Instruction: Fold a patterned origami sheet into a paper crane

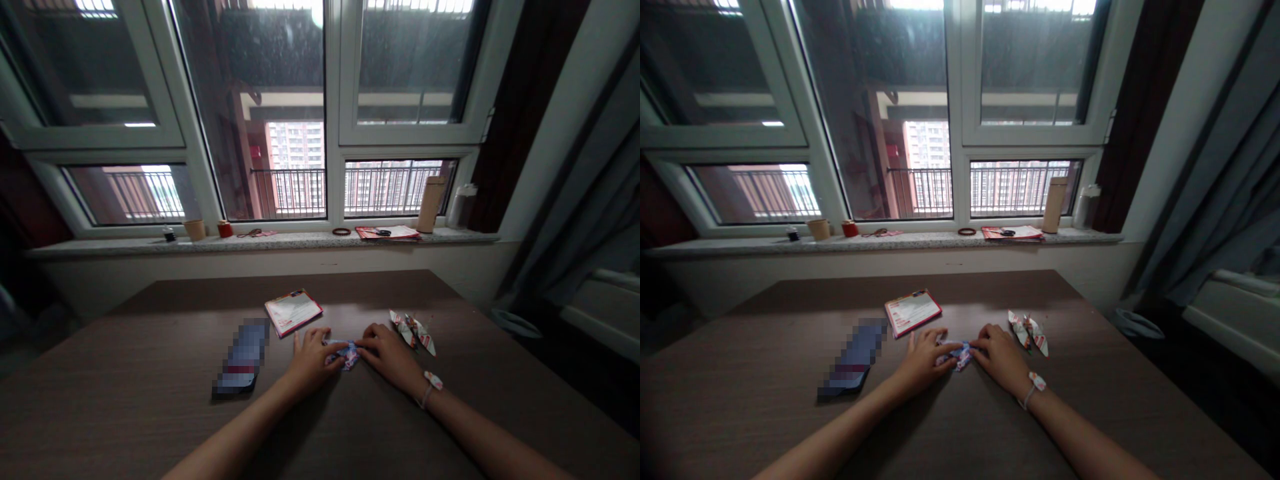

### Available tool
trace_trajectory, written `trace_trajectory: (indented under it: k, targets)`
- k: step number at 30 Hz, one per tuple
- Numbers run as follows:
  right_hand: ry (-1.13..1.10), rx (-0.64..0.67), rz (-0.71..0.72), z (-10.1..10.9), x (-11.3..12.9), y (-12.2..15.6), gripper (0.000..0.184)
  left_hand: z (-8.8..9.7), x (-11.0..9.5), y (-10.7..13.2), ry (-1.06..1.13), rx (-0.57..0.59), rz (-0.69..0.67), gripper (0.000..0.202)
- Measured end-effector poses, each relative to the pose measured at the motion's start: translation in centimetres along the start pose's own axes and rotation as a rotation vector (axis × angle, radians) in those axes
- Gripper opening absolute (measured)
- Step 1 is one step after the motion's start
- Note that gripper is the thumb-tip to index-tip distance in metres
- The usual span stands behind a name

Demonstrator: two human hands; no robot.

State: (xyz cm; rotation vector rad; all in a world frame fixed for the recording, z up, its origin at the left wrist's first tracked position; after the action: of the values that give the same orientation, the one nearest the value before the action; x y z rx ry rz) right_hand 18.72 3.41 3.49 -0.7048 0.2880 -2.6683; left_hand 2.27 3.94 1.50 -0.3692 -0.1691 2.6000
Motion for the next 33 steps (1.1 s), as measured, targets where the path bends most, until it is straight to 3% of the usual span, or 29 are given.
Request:
trace_trajectory:
  k: [33]
  targets:
    - [0.121, -0.044, -0.038, -0.51, 0.87, 0.65, 0.027, 0.88, -0.3, 0.14, -0.026, 0.023, -0.006, 0.037]
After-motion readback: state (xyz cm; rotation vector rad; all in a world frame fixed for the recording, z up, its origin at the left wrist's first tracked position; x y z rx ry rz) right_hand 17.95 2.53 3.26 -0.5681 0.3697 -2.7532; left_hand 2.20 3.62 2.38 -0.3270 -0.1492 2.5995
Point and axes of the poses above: each hand's wrist, its own y-axis away from the middle knuckle, its own z-axis out of the back of the hand, x = y × z, the point moved 7 cm from there along -y, towards the middle knuckle, and after that the axes turned 6 degrees about -z, right-handed, at the moved point
